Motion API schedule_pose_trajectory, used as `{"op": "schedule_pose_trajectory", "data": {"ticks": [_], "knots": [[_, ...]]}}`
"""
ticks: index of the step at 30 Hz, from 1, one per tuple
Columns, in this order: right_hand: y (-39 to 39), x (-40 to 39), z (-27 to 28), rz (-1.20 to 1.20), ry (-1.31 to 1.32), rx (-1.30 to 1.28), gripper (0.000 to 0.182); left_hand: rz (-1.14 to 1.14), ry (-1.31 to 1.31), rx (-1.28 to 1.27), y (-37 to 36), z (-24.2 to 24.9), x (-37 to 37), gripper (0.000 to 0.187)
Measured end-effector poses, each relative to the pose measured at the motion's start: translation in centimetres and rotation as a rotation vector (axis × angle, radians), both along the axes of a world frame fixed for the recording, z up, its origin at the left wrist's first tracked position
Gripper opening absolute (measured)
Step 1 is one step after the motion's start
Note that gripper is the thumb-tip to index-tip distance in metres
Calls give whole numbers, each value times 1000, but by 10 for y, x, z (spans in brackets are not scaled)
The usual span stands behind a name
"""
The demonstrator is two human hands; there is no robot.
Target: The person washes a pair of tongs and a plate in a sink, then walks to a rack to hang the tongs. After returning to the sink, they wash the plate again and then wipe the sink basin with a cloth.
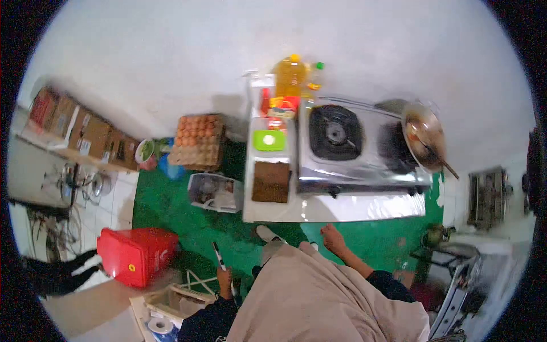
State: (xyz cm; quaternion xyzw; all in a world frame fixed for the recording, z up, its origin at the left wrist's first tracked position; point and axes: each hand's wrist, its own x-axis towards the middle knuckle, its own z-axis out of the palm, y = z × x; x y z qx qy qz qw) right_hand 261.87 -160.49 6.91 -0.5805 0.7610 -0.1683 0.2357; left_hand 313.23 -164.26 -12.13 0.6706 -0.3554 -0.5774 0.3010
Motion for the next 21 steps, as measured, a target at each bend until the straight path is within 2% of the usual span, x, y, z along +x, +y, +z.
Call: {"op": "schedule_pose_trajectory", "data": {"ticks": [1, 2, 3, 5, 8, 10, 12, 13, 17, 19, 21], "knots": [[45, -16, -30, -71, 18, 48, 5, -697, -594, -232, 7, 8, 1, 27], [96, -31, -65, -191, 68, 83, 7, -1128, -1288, -688, 11, 30, -8, 33], [141, -47, -86, -313, 116, 116, 9, -1120, -1233, -730, 22, 28, -3, 35], [217, -84, -87, -460, 105, 428, 17, -1131, -1212, -731, 28, 31, -19, 37], [325, -112, -74, -769, 92, 420, 21, -1189, -1328, -588, 49, 49, -67, 37], [392, -123, -67, -877, 122, 331, 21, -1220, -1405, -490, 65, 50, -104, 38], [456, -126, -64, -941, 105, 300, 22, -1456, -903, -600, 56, 34, -134, 46], [482, -130, -64, -958, 62, 311, 22, -1494, -863, -588, 59, 35, -158, 45], [552, -145, -63, -1087, -70, 196, 20, -1547, -819, -523, 98, 53, -316, 42], [544, -170, -23, -1203, -178, 240, 17, -1615, -773, -558, 124, 62, -407, 41], [538, -201, -8, -1082, -55, 55, 16, -1699, -711, -564, 155, 71, -507, 39]]}}
